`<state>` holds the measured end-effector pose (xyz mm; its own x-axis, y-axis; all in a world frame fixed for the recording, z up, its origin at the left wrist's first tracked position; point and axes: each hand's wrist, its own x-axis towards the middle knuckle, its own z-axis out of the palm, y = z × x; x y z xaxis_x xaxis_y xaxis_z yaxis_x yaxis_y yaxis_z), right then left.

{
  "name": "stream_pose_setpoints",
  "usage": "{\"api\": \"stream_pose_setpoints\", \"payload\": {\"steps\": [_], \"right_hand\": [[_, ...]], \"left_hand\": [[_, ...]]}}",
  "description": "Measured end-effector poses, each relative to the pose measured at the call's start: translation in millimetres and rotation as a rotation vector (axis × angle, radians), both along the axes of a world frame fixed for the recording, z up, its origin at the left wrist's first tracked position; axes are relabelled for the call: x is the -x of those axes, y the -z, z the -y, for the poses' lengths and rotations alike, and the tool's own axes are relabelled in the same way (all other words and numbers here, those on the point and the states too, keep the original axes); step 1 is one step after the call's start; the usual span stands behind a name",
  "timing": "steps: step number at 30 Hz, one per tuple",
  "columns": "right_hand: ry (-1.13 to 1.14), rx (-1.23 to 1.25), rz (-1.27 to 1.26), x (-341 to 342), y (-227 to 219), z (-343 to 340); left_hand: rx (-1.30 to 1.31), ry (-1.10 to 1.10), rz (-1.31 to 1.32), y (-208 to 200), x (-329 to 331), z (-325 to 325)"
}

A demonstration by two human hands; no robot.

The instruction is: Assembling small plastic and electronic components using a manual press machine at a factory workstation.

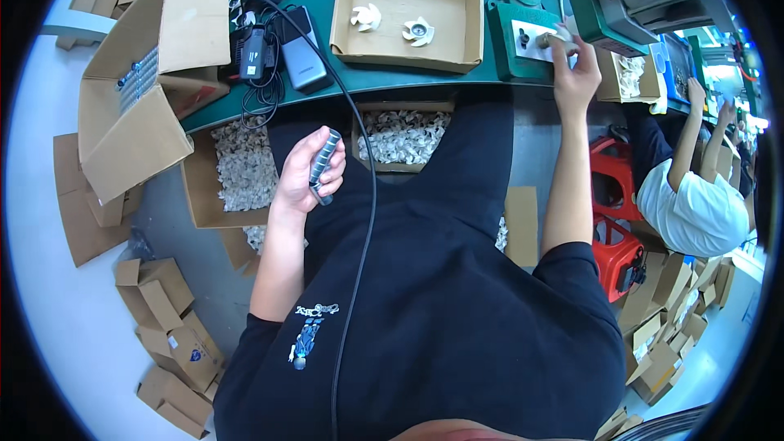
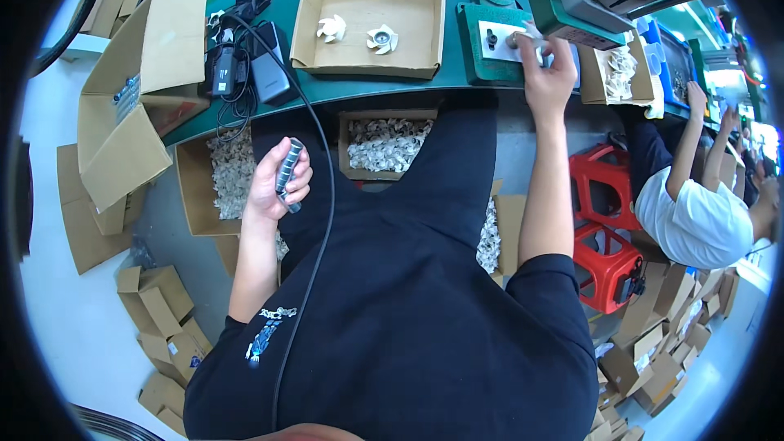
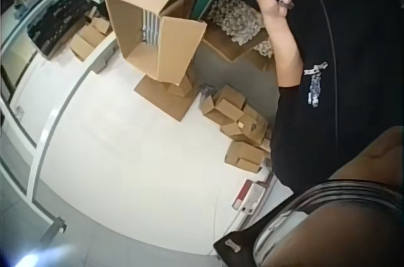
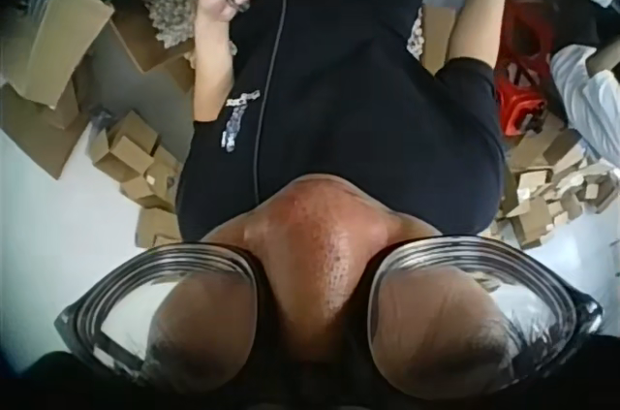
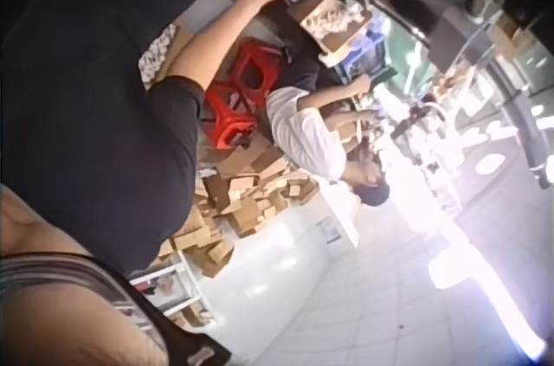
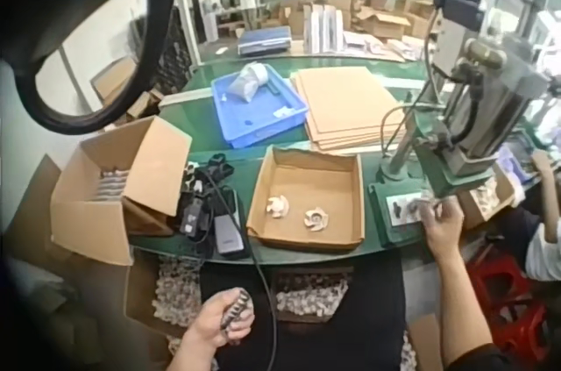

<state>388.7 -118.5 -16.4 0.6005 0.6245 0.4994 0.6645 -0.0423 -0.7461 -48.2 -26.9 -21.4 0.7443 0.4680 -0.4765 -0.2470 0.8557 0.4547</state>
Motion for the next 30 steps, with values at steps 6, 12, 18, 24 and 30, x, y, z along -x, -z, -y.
{"api": "stream_pose_setpoints", "payload": {"steps": [6,12,18,24,30], "right_hand": [[0.018,-0.206,0.386,77.3,-17.9,-0.1],[-0.265,-0.155,0.407,139.4,-74.2,-51.8],[-0.995,0.055,0.111,183.7,-70.6,-19.2],[-1.01,0.065,-0.202,197.5,-46.7,-3.3],[-0.92,0.01,-0.306,196.8,-43.0,-1.4]], "left_hand": [[-0.107,0.032,0.102,-8.8,-9.8,-4.8],[-0.196,0.259,0.13,-23.0,-19.0,-9.7],[-0.334,0.349,0.077,-44.8,-33.0,-14.4],[-0.389,0.468,-0.028,-45.0,-40.0,-15.5],[-0.438,0.512,-0.036,-44.9,-47.0,-19.3]]}}
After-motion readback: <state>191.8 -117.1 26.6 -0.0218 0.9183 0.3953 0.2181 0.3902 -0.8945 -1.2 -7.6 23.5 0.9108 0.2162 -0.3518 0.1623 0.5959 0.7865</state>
